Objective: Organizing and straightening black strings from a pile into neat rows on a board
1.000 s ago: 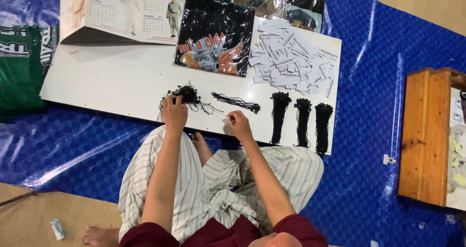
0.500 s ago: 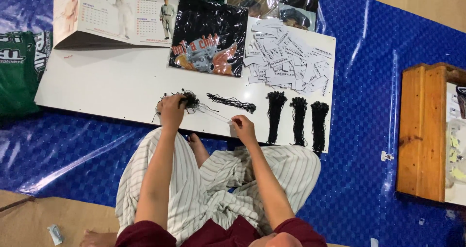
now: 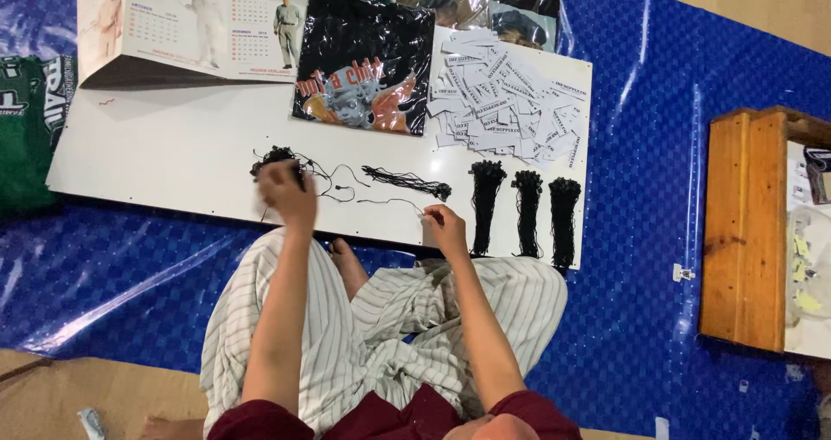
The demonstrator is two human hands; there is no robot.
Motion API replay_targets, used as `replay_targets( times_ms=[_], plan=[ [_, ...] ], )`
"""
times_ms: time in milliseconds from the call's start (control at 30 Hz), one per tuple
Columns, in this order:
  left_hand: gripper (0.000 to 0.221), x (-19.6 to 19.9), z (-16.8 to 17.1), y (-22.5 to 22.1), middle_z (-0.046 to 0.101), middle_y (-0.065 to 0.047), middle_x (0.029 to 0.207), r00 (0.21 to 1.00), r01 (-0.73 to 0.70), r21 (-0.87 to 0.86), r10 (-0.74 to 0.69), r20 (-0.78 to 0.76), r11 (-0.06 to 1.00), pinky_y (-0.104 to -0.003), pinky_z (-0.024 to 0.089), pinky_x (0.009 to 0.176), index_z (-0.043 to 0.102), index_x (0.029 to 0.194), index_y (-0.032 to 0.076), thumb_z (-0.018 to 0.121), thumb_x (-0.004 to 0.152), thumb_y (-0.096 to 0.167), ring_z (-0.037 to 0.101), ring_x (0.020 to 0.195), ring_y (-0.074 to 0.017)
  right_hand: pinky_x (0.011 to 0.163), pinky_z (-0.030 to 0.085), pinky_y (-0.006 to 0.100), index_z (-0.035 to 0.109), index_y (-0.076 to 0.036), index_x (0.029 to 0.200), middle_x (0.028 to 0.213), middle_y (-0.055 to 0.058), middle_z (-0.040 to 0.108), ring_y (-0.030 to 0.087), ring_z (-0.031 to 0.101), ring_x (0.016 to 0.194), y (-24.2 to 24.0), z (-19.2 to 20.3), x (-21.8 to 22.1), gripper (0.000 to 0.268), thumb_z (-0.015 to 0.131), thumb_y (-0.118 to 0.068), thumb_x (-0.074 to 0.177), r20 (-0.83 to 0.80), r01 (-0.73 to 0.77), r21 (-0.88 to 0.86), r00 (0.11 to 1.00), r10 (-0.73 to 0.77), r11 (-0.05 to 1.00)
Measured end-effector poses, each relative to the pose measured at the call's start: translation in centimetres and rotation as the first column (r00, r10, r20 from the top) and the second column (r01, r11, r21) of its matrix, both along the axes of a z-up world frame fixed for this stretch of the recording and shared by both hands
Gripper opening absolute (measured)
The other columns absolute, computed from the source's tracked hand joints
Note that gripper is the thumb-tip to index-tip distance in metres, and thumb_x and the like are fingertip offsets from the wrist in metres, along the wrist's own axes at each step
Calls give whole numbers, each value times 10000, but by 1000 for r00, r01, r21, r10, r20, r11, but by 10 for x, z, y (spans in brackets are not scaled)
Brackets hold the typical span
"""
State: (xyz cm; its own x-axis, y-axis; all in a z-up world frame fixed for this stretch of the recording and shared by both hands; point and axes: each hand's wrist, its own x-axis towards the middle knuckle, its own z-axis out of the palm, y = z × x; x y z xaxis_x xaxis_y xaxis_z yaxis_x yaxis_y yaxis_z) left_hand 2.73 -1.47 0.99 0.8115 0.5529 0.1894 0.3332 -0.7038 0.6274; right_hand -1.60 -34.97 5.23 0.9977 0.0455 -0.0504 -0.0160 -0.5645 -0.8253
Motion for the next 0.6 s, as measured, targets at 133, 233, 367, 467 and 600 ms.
replay_targets(
  times_ms=[133,233,367,467,600],
  plan=[
    [399,-6,-18,-46,663,-267,970,914,394,606,-363,-180,691,-534,428,770,715,1037,163,710,900,538,621,875,-435,836,613,409,709,-78,1100,982,125,734,299,726,967,-1,-5,1,114,668,-64,995,12,7,-6,1000,-7,1000],
    [250,-11,-23,-52,683,22,1026,756,653,296,-626,-193,698,-454,420,974,732,1088,324,749,875,455,530,1154,-238,846,610,420,707,-83,1106,992,124,734,300,721,984,-12,-18,4,116,678,-80,994,13,62,0,998,-62,998],
    [69,-8,-33,-52,682,76,911,767,630,455,-595,-239,630,-392,418,877,727,913,336,738,871,389,557,1038,-182,800,601,391,728,-95,1039,932,97,732,279,723,918,-24,-21,9,123,754,-69,921,68,209,-7,976,-208,978],
    [67,-5,-41,-54,673,62,925,757,629,530,-602,-254,568,-378,425,880,694,921,296,710,905,360,571,1048,-181,797,599,396,729,-105,1014,919,98,734,293,721,911,-30,-24,13,134,777,-74,893,93,256,-16,963,-254,966],
    [53,3,-18,-59,677,-3,999,746,644,496,-621,-240,582,-417,439,853,659,990,231,646,954,194,599,1093,-246,785,592,392,735,-98,993,910,104,743,294,720,887,-26,-15,20,99,757,-54,906,110,304,-3,947,-302,953]
  ],
)
